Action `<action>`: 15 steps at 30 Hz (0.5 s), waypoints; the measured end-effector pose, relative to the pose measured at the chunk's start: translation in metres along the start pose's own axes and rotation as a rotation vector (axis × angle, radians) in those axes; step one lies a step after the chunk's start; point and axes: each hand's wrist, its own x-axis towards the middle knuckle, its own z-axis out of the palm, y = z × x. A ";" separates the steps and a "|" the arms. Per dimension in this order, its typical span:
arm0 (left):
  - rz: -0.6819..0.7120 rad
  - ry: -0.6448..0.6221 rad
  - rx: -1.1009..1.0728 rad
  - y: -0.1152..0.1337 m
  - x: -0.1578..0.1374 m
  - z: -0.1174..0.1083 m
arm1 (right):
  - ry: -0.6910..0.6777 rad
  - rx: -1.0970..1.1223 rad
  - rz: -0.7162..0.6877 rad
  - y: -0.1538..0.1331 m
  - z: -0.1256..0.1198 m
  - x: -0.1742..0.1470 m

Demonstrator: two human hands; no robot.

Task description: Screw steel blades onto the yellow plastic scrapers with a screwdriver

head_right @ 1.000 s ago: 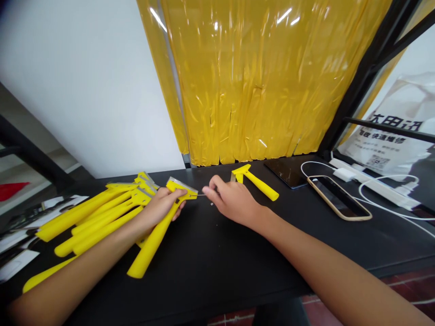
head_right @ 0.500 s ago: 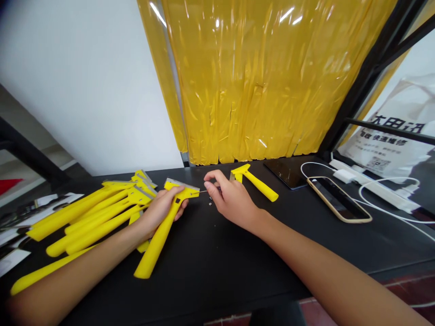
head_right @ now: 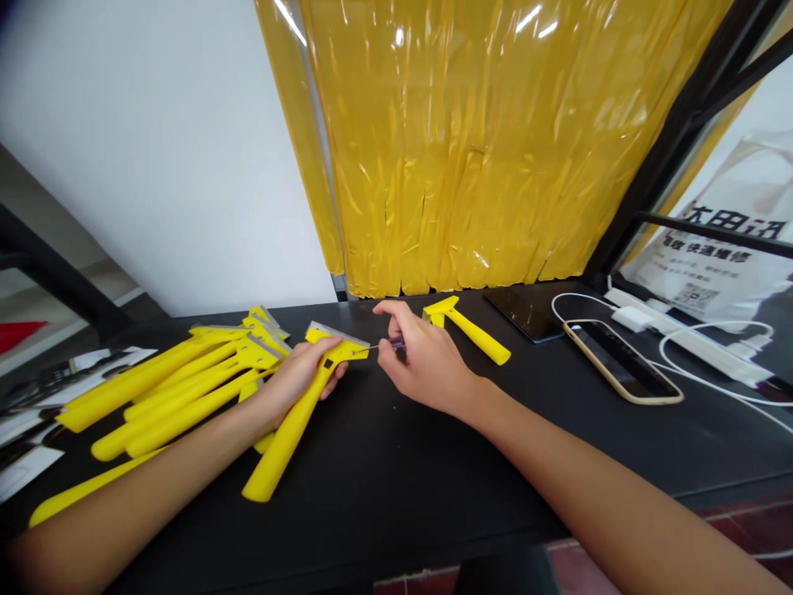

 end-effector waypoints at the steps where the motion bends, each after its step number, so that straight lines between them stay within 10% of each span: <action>1: 0.004 -0.001 -0.008 -0.001 0.001 0.000 | -0.003 -0.003 0.021 0.000 0.000 0.000; 15: -0.010 0.022 -0.022 0.004 -0.003 0.002 | -0.064 -0.043 0.063 -0.001 -0.004 0.001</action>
